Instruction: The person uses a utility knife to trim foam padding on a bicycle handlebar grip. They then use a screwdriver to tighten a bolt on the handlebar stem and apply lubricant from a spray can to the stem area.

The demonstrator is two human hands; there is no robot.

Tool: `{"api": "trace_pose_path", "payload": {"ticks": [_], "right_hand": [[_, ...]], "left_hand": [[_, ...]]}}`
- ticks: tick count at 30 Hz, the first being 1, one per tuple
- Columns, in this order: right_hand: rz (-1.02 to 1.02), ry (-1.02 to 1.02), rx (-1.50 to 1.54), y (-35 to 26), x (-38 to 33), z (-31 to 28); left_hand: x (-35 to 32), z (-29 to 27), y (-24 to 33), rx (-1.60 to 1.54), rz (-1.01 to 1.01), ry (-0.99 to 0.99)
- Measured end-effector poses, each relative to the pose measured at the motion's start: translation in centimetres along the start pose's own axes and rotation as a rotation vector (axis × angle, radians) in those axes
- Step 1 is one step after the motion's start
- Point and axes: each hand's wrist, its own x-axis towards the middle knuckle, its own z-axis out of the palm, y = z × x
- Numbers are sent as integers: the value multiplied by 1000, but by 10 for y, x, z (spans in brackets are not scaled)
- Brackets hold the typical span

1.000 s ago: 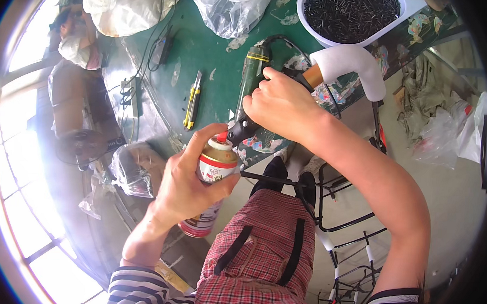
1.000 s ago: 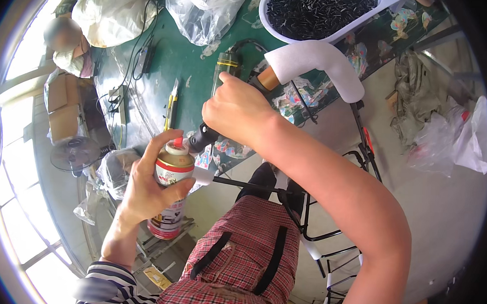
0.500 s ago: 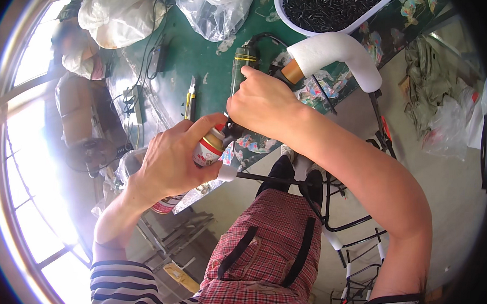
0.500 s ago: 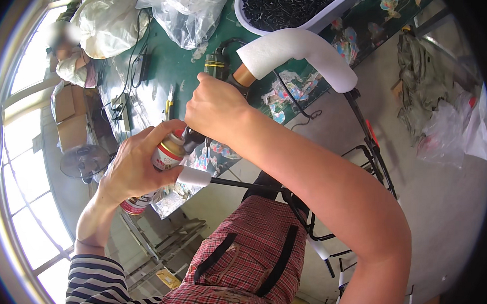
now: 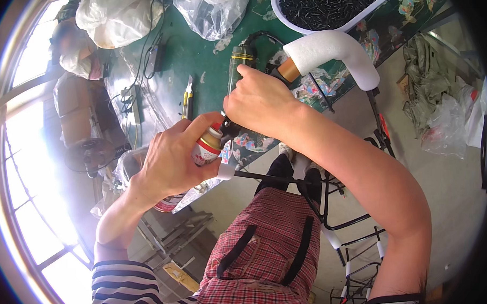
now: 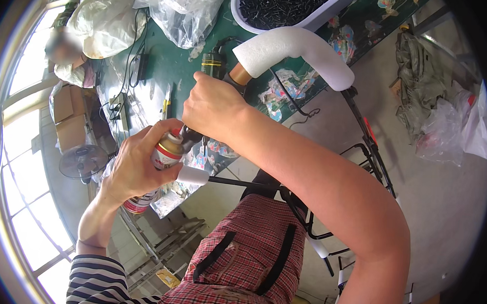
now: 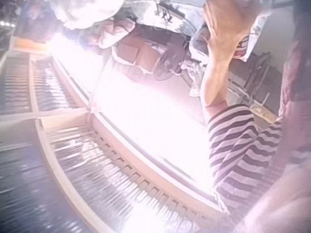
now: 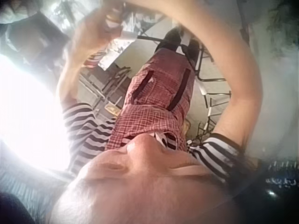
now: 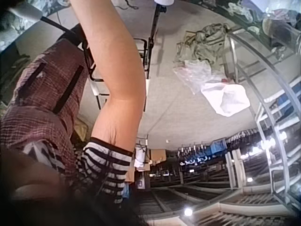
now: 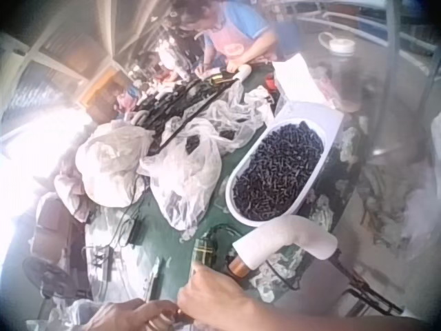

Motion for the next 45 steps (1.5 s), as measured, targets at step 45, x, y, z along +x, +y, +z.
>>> {"api": "trace_pose_path", "payload": {"ticks": [45], "right_hand": [[83,-127,-61,-21,14,-11]], "left_hand": [[-100,83,-191,-539,-310,1075]]}}
